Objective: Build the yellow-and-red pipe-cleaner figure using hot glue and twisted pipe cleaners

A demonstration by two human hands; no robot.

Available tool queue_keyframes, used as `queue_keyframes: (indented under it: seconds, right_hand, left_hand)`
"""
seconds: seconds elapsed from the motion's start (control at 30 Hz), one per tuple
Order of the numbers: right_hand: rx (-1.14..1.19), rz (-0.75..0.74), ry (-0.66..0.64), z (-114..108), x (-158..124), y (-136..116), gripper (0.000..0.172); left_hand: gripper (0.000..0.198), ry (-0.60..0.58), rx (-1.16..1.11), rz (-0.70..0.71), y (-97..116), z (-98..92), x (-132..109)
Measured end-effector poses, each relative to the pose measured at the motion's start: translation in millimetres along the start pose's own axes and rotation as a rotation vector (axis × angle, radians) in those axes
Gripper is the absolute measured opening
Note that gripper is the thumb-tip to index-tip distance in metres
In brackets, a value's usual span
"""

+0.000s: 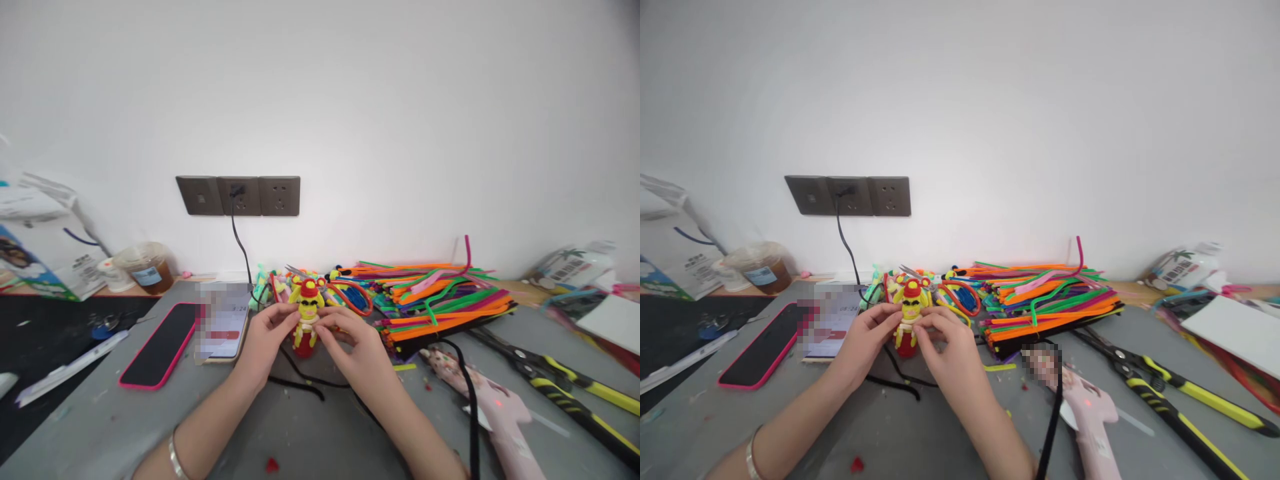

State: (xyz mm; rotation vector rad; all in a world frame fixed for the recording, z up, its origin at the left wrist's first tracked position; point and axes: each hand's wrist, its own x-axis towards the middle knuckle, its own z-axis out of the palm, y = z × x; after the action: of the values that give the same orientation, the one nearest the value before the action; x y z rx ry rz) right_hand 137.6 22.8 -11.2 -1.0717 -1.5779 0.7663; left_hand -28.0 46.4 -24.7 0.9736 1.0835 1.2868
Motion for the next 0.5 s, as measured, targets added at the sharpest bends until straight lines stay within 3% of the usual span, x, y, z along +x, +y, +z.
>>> queue_keyframes:
  seconds: [0.17,0.5]
  right_hand:
    - [0.049,0.036,0.001,0.7,0.2,1.4,0.01]
    - [0.234,0.176,0.05,2.0,2.0,5.6,0.026]
  left_hand:
    - [0.037,-0.001,-0.005,-0.024,-1.7,-3.0,2.2]
    - [0.042,0.036,-0.039,-0.059,2.0,0.3,1.0]
